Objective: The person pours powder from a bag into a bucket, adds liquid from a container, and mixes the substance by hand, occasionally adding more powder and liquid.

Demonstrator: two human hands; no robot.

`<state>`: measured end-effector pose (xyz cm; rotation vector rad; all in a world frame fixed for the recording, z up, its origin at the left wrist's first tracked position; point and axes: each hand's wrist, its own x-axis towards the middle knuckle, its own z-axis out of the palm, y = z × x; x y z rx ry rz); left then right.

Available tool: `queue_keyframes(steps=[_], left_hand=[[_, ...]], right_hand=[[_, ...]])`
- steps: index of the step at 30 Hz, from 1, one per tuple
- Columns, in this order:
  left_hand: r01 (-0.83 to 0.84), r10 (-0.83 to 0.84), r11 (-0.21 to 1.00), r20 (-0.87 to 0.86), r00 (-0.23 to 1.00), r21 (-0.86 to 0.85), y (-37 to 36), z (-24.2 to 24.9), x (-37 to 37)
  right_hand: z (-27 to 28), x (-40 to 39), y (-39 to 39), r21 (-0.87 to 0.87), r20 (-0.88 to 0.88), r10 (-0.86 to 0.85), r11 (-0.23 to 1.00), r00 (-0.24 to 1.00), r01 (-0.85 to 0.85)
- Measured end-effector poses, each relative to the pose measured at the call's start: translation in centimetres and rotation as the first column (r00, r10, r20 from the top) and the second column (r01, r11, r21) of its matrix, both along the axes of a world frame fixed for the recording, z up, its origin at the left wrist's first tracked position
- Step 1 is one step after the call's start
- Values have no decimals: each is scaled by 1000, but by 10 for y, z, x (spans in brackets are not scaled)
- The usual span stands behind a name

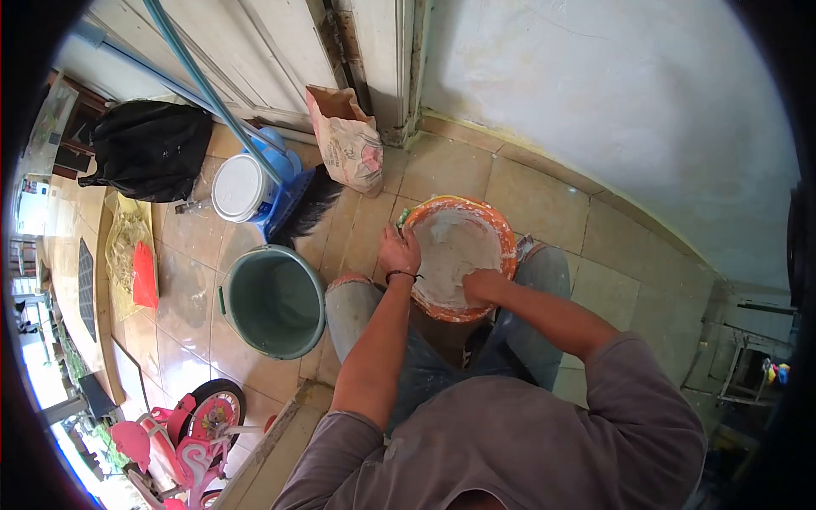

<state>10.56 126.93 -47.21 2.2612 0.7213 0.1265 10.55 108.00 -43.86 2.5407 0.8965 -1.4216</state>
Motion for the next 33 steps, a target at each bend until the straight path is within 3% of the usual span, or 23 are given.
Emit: queue_keyframes(steps=[8,10,12,16,17,19,23,25,29,32,33], left_hand=[[7,-7,1000,-3,1000,13,1,-6,2],[4,-4,1000,17,1000,9,2,-8,1],[-1,1,1000,44,999,1,4,-7,3],[-9,9,999,10,1000,-34,1,0,3],[-9,9,999,-8,1000,-45,2,2,3],[-11,11,999,-8,1000,-38,3,2,4],[-12,12,1000,-22,1000,-1,1,-2,3],[-14,14,1000,-22,1000,-7,1,-1,4],[-23,23,1000,0,1000,5,0,-2,3],[-13,13,1000,-19,1000,-5,1,-1,3],[-15,15,1000,-17,1000,-7,0,-1,2]], right_hand=[[-30,63,55,113,-33,-237,964,971,239],[-32,69,53,178,140,-306,943,942,280],[-31,58,48,182,153,-264,955,952,236],[-19,-16,19,319,279,-9,944,960,-84],[-16,-12,11,320,281,-6,943,960,-88],[-5,0,1,122,123,193,971,973,-208],[35,40,3,34,115,50,998,992,-54],[28,47,7,77,263,-148,988,953,132],[-4,13,14,49,213,-184,983,960,178],[-2,-19,11,108,214,-66,993,975,43],[9,-13,11,93,136,-38,995,990,26]])
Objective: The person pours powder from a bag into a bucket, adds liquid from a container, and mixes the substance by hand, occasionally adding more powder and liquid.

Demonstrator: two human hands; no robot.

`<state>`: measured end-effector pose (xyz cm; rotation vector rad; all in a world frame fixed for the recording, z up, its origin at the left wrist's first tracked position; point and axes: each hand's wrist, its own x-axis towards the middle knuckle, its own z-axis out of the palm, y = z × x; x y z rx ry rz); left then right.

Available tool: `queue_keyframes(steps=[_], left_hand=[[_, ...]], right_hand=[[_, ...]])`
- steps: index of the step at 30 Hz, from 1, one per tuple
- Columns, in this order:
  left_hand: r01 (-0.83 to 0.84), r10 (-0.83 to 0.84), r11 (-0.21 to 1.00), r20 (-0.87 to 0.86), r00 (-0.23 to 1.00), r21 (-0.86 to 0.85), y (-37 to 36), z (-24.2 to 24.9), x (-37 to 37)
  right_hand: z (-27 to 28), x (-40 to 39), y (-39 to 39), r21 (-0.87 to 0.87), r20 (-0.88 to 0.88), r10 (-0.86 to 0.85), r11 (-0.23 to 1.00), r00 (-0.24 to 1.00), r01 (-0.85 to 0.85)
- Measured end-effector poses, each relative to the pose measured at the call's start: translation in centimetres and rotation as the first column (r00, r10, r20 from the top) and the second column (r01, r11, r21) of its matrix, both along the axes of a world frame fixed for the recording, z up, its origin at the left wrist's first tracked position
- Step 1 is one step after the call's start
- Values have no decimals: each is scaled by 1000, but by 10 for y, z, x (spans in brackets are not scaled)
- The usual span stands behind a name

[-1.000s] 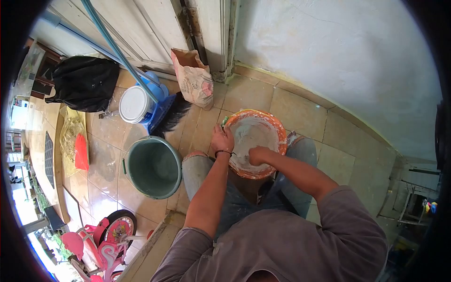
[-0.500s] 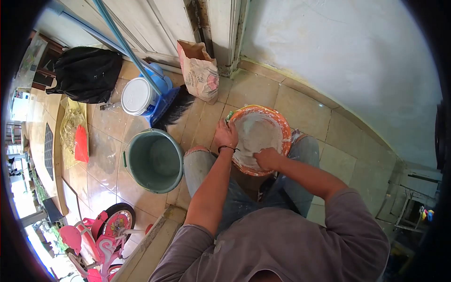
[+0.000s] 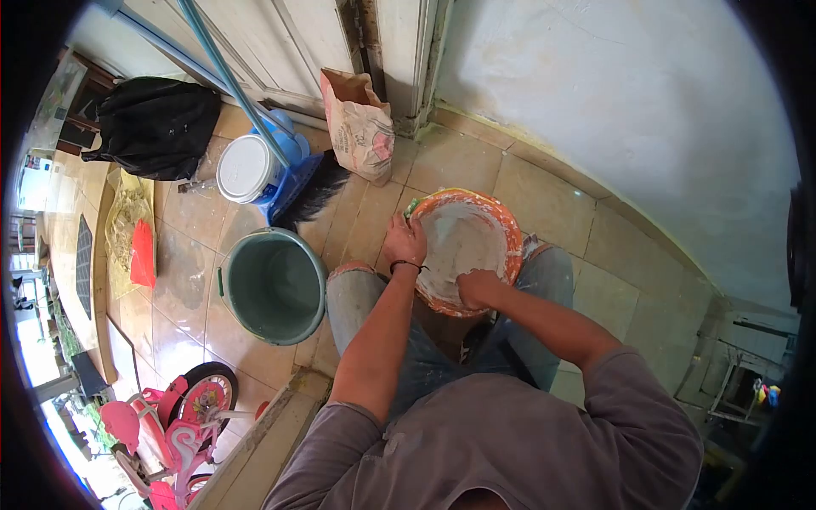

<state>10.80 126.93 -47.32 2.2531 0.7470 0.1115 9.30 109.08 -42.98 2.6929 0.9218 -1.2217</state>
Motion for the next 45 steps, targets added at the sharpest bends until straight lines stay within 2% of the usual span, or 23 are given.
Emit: queue_keyframes(steps=[1,2,4,5,7,10,14,17,20,22,25,26,28,29,31,35,37,39,40,42,43,45], left_hand=[[-4,4,1000,-6,1000,-14,0,0,1],[-8,8,1000,-16,1000,-26,1,-1,1],[-8,8,1000,1,1000,-1,1,-4,2],[-2,2,1000,14,1000,21,0,-6,1],[6,-6,1000,12,1000,15,0,-4,-1],[16,-17,1000,14,1000,5,1,1,0],[14,-14,1000,-9,1000,28,1,-6,2],[3,-3,1000,4,1000,8,0,-5,1],[6,-6,1000,8,1000,7,0,-1,1],[12,-13,1000,13,1000,18,2,-3,2],[10,-10,1000,2,1000,2,0,0,1],[9,-9,1000,-12,1000,-9,0,4,2],[3,-3,1000,14,1000,4,0,-3,2],[-2,2,1000,39,999,17,0,-8,2],[3,-3,1000,31,1000,18,1,-4,3],[-9,7,999,49,999,43,-2,-5,1],[-6,5,1000,39,999,28,-2,-3,2],[-8,7,1000,32,999,16,-1,-1,1],[-8,8,1000,42,999,17,-2,-1,1],[-13,12,1000,51,999,20,1,-2,3],[6,-7,1000,45,999,24,1,-4,3],[22,-23,1000,28,999,22,-1,-8,1]], right_hand=[[7,9,1,-9,-78,24,1000,997,-25],[10,20,2,-7,-76,24,1000,997,-25],[11,46,6,-1,53,-87,996,995,87],[10,53,9,0,51,-91,996,995,91],[1,61,8,166,238,-126,982,963,88],[-53,23,-2,138,277,-69,990,958,32],[-17,14,-3,102,180,30,994,983,-49],[-14,36,11,172,267,-39,985,963,-7],[-39,38,30,262,336,-53,964,940,-39],[-50,9,32,143,207,21,988,978,-51],[-34,-14,9,133,105,103,984,989,-117],[-24,-11,0,130,106,105,984,989,-118],[1,3,-13,40,77,317,946,945,-321],[-3,11,-23,40,79,317,946,945,-321],[-4,34,-33,-134,84,386,918,919,-373],[19,82,-9,-126,142,316,946,938,-300],[13,86,-2,-95,188,292,956,938,-279],[2,85,4,-65,220,152,988,964,-142],[-4,78,0,-63,216,157,987,964,-147],[-15,55,-11,-164,33,15,986,999,-10],[-22,46,-11,-166,28,21,986,999,-16],[-29,26,-12,-162,-152,-199,971,968,174]])
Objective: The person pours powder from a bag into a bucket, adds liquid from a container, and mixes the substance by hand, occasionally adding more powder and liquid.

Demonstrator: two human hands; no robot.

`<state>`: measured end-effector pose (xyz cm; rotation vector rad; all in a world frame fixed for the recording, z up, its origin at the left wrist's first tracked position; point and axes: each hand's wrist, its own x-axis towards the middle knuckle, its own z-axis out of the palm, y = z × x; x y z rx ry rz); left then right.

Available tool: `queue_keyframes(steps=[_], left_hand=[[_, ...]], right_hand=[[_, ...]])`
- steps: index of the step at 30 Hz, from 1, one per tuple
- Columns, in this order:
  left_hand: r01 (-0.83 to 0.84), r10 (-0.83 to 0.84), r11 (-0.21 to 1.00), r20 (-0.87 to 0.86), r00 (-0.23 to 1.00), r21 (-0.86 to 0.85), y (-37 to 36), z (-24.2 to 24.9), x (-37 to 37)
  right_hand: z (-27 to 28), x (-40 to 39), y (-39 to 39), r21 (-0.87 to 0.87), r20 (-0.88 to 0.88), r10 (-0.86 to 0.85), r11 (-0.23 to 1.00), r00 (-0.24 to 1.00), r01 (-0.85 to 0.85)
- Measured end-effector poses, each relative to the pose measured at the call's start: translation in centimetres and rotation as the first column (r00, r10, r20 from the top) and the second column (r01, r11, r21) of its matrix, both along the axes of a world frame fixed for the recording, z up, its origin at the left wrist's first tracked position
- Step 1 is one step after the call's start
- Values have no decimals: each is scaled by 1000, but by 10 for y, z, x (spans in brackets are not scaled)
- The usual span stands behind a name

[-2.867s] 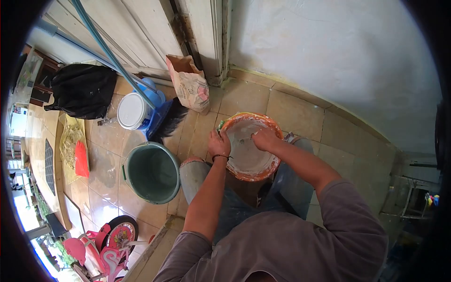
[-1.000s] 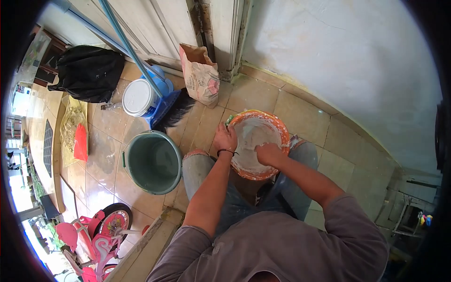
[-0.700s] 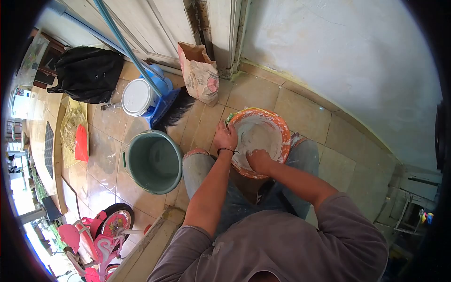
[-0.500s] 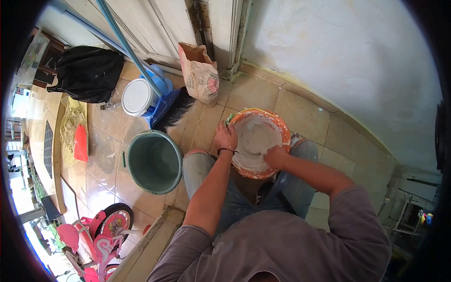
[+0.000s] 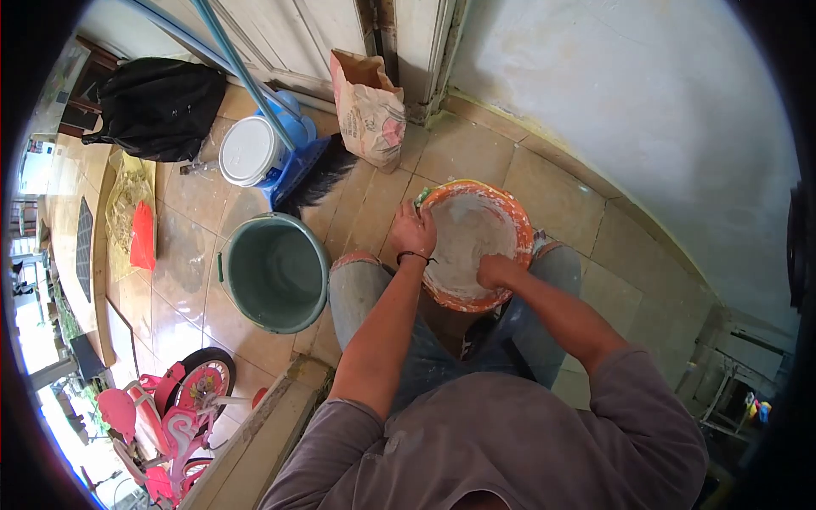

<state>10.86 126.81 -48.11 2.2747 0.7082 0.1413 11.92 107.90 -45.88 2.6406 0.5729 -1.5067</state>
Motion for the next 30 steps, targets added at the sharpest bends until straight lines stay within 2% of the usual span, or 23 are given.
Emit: queue_keyframes(steps=[4,6,7,9,10,12,13,14,15,18,19,21,22,24,25,27,30], left_hand=[[-27,27,1000,27,999,-9,1,-3,2],[-22,23,1000,29,999,-9,0,-1,2],[-25,26,999,11,1000,-26,0,2,2],[-29,29,999,-8,1000,-45,-1,6,2],[-29,28,999,-18,999,-43,0,6,4],[-33,32,999,-34,999,-43,1,5,3],[-26,25,999,-18,1000,-41,1,2,2],[-20,20,999,3,1000,-40,1,2,3],[-26,26,999,5,1000,-42,1,2,4],[-22,21,1000,-31,999,-22,1,1,3],[-30,30,999,-10,1000,-43,1,1,3],[-35,35,998,11,999,-60,0,2,3],[-28,29,998,17,999,-48,1,1,3],[-22,23,999,17,1000,-36,1,-1,1],[-21,22,999,26,999,-35,1,-1,1],[-10,12,999,44,999,-32,0,1,3],[5,-6,999,-27,1000,-33,2,3,3]], right_hand=[[-5,-16,25,108,-65,-118,986,991,125],[-7,-8,36,231,-135,-7,972,991,38],[-5,-7,41,230,-138,-13,972,990,44],[-1,-2,48,116,-276,-290,936,916,331],[-4,1,49,115,-275,-289,937,917,330],[-13,3,52,191,-267,-156,959,951,211],[-46,2,42,189,-271,-155,959,950,211],[-97,5,24,276,-309,11,958,951,79],[-125,11,15,365,-331,180,930,927,-50],[-15,45,29,287,-244,188,951,951,-115],[-18,41,31,287,-251,188,951,950,-112],[-23,32,38,274,-44,105,958,994,-89],[-16,24,41,275,-47,103,957,994,-87],[-2,3,40,146,-73,153,979,986,-141],[-10,3,32,116,-145,368,928,918,-354],[-4,19,21,73,-154,385,923,910,-378],[27,63,20,-32,-148,449,889,881,-458]])
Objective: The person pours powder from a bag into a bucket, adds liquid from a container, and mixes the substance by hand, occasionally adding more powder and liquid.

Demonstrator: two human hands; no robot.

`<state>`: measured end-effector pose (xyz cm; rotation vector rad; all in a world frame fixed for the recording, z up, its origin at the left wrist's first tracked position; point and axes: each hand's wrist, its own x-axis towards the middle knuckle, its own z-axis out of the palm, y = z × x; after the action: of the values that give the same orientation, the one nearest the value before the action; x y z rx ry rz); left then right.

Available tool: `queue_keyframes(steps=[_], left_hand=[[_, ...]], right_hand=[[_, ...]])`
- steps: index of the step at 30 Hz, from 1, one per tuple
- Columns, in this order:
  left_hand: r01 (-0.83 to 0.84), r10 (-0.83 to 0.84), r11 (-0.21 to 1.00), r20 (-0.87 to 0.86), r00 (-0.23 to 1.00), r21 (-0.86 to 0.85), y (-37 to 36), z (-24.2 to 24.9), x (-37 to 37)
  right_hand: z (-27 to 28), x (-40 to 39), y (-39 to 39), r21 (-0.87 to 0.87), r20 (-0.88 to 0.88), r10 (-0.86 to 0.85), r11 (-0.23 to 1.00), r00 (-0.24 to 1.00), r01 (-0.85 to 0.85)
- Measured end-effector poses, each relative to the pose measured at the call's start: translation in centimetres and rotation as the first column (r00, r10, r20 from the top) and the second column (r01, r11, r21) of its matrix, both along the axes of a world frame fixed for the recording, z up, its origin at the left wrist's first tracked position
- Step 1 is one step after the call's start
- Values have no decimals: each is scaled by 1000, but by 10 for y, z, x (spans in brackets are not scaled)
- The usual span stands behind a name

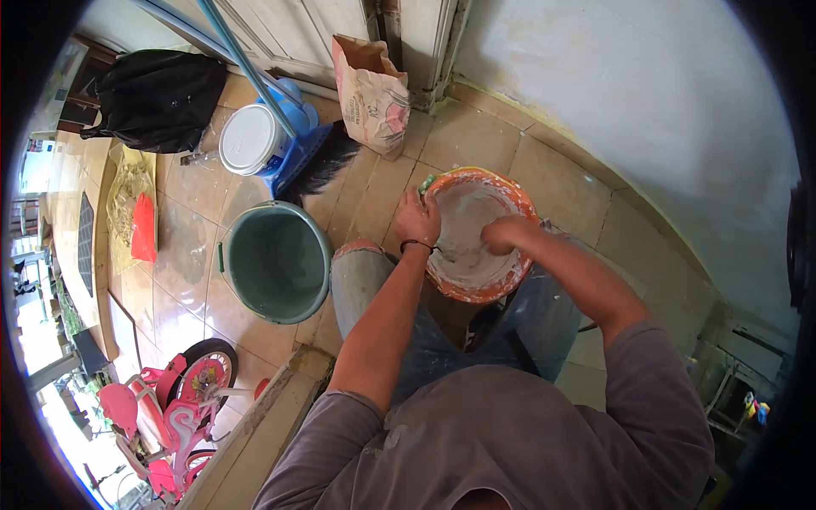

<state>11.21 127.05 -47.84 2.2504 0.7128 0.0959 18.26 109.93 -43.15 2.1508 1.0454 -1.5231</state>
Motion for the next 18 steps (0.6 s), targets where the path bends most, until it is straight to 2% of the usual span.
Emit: queue_keyframes(steps=[2,5,8,10,11,13,14,16,17,18], left_hand=[[-35,35,999,54,998,10,-2,-3,-1],[-19,19,1000,28,999,19,-2,3,1],[-23,23,1000,47,999,3,-2,1,-1],[-13,13,1000,28,1000,-6,-3,4,-3],[-13,13,1000,18,1000,-14,-2,5,0],[-26,26,1000,28,999,-4,-2,1,0],[-32,32,999,39,999,7,-2,-1,0],[-28,27,999,39,999,21,-1,-3,-2],[-22,21,999,47,999,31,-2,-4,-1],[-21,20,999,48,999,29,-2,-3,0]], right_hand=[[2,0,0,-53,30,38,998,999,-36],[-23,-11,10,-90,42,126,988,991,-122],[-45,-24,32,9,47,59,998,997,-59],[-36,-9,40,140,117,-136,983,984,119],[-30,-1,41,142,124,-134,983,983,116],[-28,3,40,139,113,-275,956,955,259],[-37,4,34,140,110,-273,956,956,257],[-61,2,18,149,-95,-8,989,995,22],[-65,-7,15,148,-97,-10,989,995,24],[-59,-23,14,191,7,-153,970,988,149]])
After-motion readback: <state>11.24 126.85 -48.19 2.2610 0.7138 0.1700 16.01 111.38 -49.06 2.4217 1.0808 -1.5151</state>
